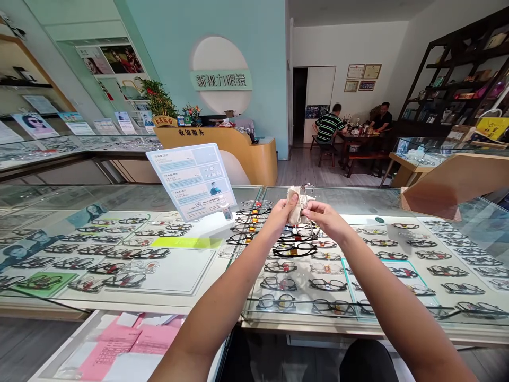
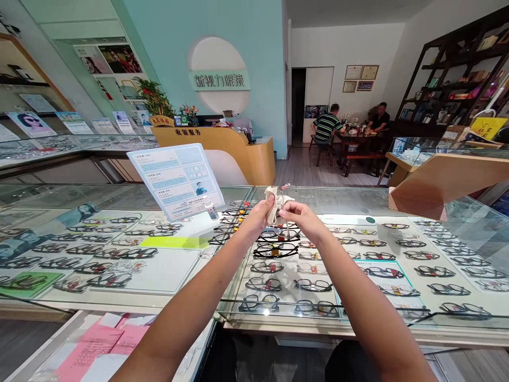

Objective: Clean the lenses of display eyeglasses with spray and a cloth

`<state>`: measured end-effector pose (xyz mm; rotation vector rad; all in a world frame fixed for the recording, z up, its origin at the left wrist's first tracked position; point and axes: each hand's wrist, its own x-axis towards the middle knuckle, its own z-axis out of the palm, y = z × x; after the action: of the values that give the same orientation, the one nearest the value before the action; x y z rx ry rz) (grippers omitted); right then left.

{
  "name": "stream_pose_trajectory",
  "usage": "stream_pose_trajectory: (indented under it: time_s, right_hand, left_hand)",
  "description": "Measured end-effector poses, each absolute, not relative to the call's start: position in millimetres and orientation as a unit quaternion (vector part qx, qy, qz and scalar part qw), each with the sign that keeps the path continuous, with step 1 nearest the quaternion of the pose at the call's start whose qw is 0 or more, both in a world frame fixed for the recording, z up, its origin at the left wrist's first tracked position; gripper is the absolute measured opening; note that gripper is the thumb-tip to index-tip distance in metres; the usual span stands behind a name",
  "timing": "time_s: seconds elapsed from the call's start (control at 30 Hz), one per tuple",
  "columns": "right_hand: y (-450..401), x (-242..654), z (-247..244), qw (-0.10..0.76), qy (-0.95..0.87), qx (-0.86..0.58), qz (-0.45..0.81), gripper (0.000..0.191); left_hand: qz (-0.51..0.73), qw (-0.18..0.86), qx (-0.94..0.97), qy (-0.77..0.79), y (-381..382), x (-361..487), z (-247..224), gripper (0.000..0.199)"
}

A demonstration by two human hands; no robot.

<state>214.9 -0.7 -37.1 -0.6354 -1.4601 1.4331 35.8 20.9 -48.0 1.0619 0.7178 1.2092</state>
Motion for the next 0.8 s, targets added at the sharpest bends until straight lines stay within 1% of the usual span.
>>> stream_pose_trajectory:
  time_s: [0.07, 0.2, 0.33, 0.43, 0.6, 0.8]
  right_hand:
    - [-1, 215, -36, 0.479, -0.594, -0.267, 0.588, 0.035]
    - [-1, 215, -36, 0.464, -0.594, -0.283, 0.593, 0.034]
    - [-2, 215, -37, 0.444, -0.591, -0.281, 0.612, 0.033]
    - [-3, 215, -34, 0.465, -0.563, -0.285, 0.621, 0.035]
    - [-4, 216, -30, 0.473, -0.542, -0.297, 0.627, 0.037]
    - [-3, 224, -28, 0.487, -0.526, -0.29, 0.634, 0.035]
  left_hand:
    - [0.518, 0.638, 0.477, 0.311, 21, 36, -48, 0.067]
    - [0.58, 0.625, 0.442, 0.279, 22, 36, -45, 0.066]
    - [0.566, 0.663, 0.422, 0.249, 21, 35, -42, 0.066]
    - [0.531, 0.686, 0.439, 0.235, 18, 33, -40, 0.06]
    - [0.504, 0.679, 0.478, 0.237, 17, 28, -38, 0.052]
    - [0.525, 0.698, 0.426, 0.235, 26, 25, -37, 0.035]
